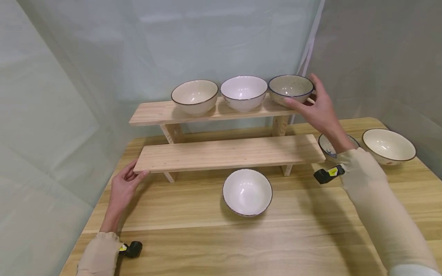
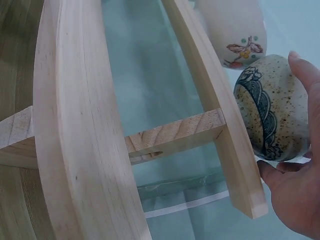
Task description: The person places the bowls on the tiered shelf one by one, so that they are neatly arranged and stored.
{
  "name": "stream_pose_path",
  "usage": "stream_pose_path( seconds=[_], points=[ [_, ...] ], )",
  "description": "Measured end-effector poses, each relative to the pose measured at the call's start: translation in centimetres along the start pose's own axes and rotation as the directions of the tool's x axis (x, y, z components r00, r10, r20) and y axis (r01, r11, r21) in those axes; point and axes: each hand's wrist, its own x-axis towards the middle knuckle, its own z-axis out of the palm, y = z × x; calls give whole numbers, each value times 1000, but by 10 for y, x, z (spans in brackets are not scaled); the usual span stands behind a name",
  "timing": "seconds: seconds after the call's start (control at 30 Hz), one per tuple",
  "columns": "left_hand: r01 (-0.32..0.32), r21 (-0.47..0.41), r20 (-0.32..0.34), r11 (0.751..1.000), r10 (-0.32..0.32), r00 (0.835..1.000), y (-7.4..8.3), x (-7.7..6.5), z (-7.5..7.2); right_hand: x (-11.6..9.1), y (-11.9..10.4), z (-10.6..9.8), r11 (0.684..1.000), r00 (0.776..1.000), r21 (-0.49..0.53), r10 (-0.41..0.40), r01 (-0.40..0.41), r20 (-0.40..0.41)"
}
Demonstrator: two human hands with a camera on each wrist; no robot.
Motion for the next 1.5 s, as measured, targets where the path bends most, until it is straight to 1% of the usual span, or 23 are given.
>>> stream_pose_path(
  seconds=[0.17,0.3,0.43,0.57,0.67,0.77,0.87,0.97,1.1,1.17,1.3,1.5],
  points=[
    [1,8,-4,1000,0,1000,0,0,0,-10,0,-5,996,999,71,-49,50,-13],
    [3,7,-5,1000,-3,1000,1,0,-1,-24,2,-9,991,995,93,-91,95,-41],
    [1,6,-6,1000,-1,1000,1,0,-1,-39,5,-13,990,992,69,-121,124,-44],
    [-1,6,-2,1000,1,1000,1,0,-1,-54,8,-14,988,990,54,-141,142,-27],
    [-5,2,2,1000,5,1000,1,0,-1,-65,9,-13,990,990,31,-139,140,-13],
    [-11,0,5,1000,11,1000,1,0,0,-76,11,-10,988,988,8,-157,157,-5],
    [-16,7,3,1000,16,1000,2,0,0,-87,14,-3,977,977,1,-215,215,-9],
    [-19,9,-2,1000,19,1000,2,0,0,-98,21,4,959,959,26,-282,282,2],
    [-19,-2,-2,1000,19,1000,3,0,0,-112,29,13,938,937,42,-346,344,44],
    [-19,-4,-2,1000,19,1000,3,0,0,-119,32,17,928,926,32,-373,371,62],
    [-17,-7,-6,1000,17,1000,3,0,1,-132,39,23,916,911,61,-402,397,92],
    [-12,2,-15,1000,12,1000,3,-1,0,-148,50,32,919,908,95,-394,383,145]
  ],
)
